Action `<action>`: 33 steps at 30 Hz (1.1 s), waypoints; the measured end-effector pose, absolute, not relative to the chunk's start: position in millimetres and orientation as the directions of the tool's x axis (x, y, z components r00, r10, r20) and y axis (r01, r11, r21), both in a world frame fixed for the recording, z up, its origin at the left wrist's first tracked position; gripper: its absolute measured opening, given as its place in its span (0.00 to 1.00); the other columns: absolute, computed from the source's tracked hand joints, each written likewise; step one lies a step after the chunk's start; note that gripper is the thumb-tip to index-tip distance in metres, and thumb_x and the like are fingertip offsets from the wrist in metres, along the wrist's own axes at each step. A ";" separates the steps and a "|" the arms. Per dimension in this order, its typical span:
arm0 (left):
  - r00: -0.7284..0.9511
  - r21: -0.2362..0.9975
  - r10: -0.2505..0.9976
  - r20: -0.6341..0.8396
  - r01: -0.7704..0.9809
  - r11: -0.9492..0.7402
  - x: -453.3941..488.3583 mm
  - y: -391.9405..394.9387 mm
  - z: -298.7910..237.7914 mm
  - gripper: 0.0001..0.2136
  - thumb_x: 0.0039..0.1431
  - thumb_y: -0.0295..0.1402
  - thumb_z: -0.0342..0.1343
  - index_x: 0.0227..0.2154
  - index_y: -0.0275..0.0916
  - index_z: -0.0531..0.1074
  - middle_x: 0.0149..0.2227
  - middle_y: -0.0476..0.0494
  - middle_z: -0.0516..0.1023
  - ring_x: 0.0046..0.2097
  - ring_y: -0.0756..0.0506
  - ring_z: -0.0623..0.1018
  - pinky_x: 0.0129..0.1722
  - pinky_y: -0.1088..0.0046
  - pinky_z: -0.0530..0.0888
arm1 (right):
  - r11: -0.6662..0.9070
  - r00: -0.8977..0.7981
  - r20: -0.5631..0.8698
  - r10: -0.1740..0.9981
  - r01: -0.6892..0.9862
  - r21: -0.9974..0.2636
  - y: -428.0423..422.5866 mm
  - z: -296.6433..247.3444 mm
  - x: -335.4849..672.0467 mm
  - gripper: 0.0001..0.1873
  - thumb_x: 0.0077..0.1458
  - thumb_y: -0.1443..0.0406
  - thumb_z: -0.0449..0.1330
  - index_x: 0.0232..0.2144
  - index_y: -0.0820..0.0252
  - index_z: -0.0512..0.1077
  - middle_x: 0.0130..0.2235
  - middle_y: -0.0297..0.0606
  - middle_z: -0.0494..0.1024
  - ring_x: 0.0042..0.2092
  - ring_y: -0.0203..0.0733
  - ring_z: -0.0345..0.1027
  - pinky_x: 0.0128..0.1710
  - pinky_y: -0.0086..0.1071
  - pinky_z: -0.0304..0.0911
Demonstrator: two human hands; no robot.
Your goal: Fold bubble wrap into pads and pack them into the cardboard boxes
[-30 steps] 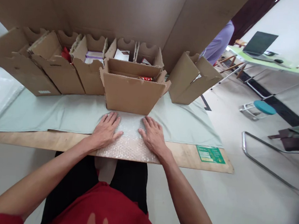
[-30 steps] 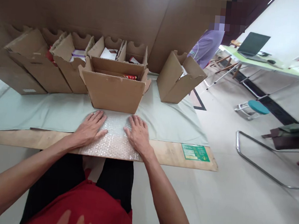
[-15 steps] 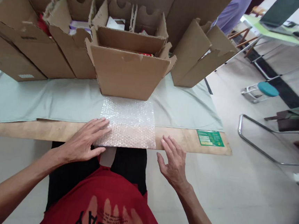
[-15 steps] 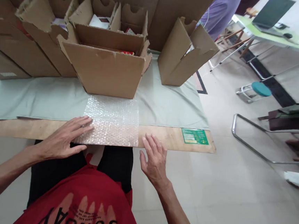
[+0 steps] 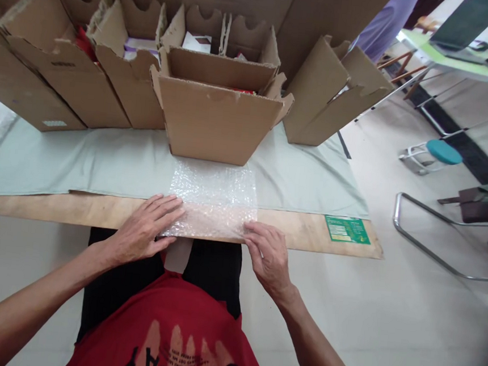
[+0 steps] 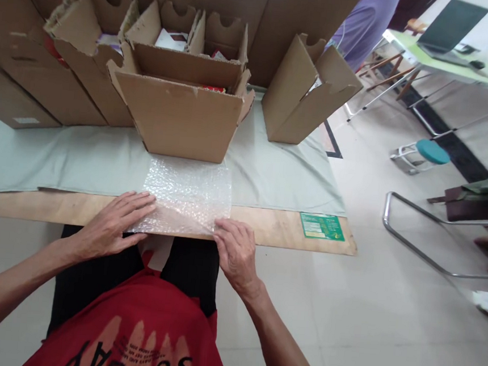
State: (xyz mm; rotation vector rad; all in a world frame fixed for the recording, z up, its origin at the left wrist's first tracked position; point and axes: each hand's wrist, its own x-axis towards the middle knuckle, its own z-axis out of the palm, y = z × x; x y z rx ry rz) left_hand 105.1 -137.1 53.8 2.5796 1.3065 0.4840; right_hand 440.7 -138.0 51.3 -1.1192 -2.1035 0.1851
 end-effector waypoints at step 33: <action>-0.066 0.534 0.969 0.239 0.842 -0.075 133.4 -93.5 58.6 0.08 0.57 0.39 0.54 0.27 0.44 0.74 0.27 0.47 0.77 0.33 0.42 0.76 0.38 0.64 0.71 | 0.115 0.068 0.254 0.965 0.760 -0.640 -77.6 46.2 433.8 0.20 0.60 0.58 0.58 0.53 0.57 0.73 0.30 0.33 0.80 0.30 0.42 0.73 0.34 0.35 0.67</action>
